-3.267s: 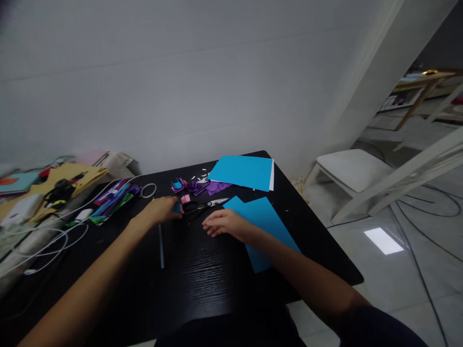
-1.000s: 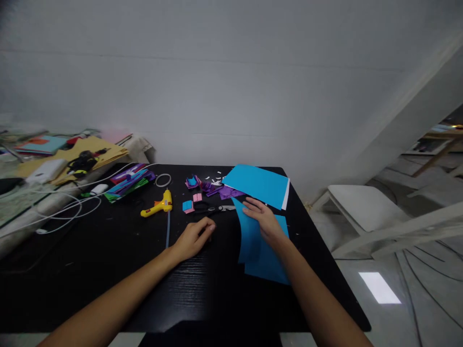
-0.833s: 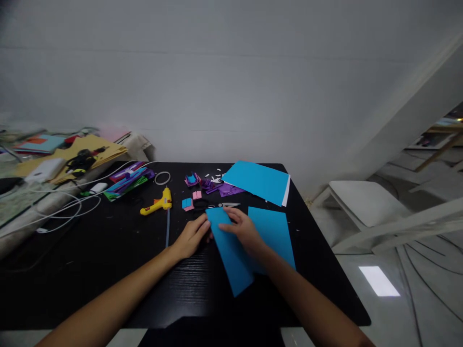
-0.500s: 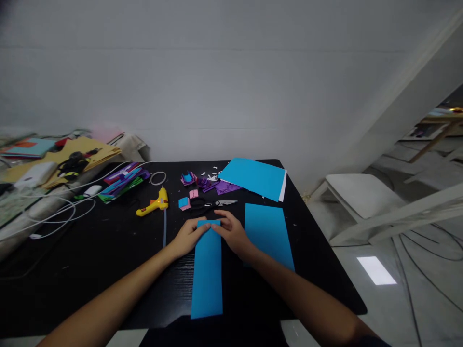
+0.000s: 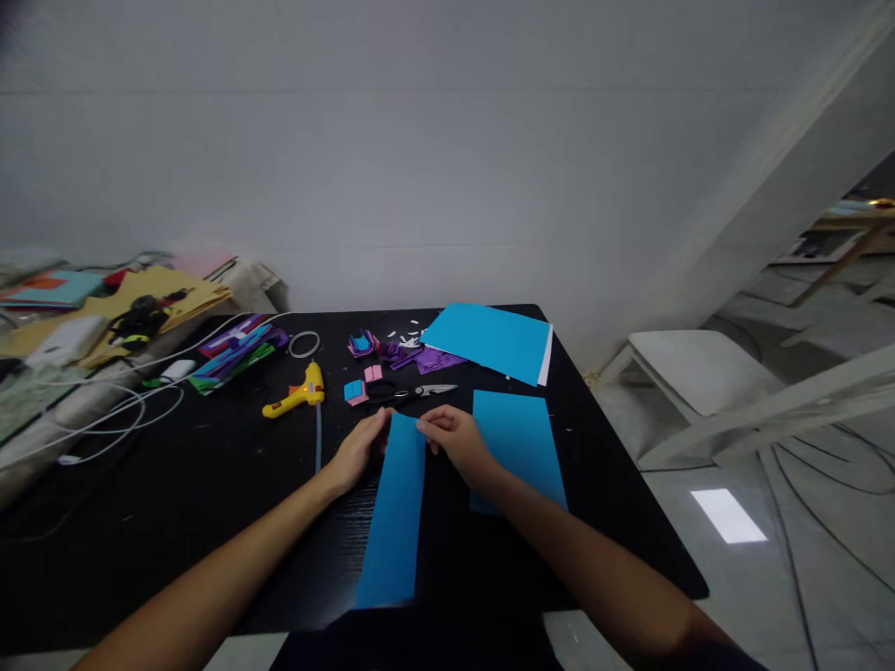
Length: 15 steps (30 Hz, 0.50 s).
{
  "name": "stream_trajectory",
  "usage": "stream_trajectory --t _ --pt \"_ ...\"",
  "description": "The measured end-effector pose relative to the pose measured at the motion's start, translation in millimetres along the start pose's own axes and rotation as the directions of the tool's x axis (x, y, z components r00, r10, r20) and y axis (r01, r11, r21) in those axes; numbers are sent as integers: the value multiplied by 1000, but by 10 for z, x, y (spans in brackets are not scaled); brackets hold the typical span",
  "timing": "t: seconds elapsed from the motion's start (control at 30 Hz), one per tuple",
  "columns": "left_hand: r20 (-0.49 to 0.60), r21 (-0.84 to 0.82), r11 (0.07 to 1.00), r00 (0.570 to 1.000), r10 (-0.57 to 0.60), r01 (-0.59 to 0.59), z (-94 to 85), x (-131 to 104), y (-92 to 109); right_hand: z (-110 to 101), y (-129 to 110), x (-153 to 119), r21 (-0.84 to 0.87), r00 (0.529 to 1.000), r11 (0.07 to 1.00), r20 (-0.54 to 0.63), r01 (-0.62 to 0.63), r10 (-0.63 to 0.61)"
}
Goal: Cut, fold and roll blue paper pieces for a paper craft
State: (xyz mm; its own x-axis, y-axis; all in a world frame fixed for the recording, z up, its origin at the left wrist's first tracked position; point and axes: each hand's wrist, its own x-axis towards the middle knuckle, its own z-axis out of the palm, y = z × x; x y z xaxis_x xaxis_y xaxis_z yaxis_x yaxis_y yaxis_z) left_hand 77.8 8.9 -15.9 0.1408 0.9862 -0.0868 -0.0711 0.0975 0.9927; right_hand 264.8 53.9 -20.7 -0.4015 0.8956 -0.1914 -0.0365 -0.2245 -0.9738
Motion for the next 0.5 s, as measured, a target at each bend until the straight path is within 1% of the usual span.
stream_trajectory --t 0.07,0.13,0.23,0.33,0.37,0.43,0.5 --pt "-12 28 999 999 37 -37 0 -4 -16 -1 -15 0 25 1000 1000 2 -19 18" --pt "-9 16 1000 1000 19 -19 4 -11 -34 5 -33 -10 37 1000 999 13 -27 26" --pt "24 -124 986 993 -111 114 28 -24 -43 15 -58 -28 47 999 998 25 -29 28" --pt "56 -252 929 963 -265 271 63 -35 -12 22 -62 -32 55 999 998 16 -44 44" --pt "68 -277 911 952 -298 305 72 -38 5 26 -55 -30 57 999 997 12 -49 48" --pt "89 -300 901 950 -300 313 85 -43 37 36 -31 -26 56 999 997 8 -50 49" --pt "112 -299 911 959 -261 283 93 -46 55 46 -18 -31 43 999 998 11 -36 36"
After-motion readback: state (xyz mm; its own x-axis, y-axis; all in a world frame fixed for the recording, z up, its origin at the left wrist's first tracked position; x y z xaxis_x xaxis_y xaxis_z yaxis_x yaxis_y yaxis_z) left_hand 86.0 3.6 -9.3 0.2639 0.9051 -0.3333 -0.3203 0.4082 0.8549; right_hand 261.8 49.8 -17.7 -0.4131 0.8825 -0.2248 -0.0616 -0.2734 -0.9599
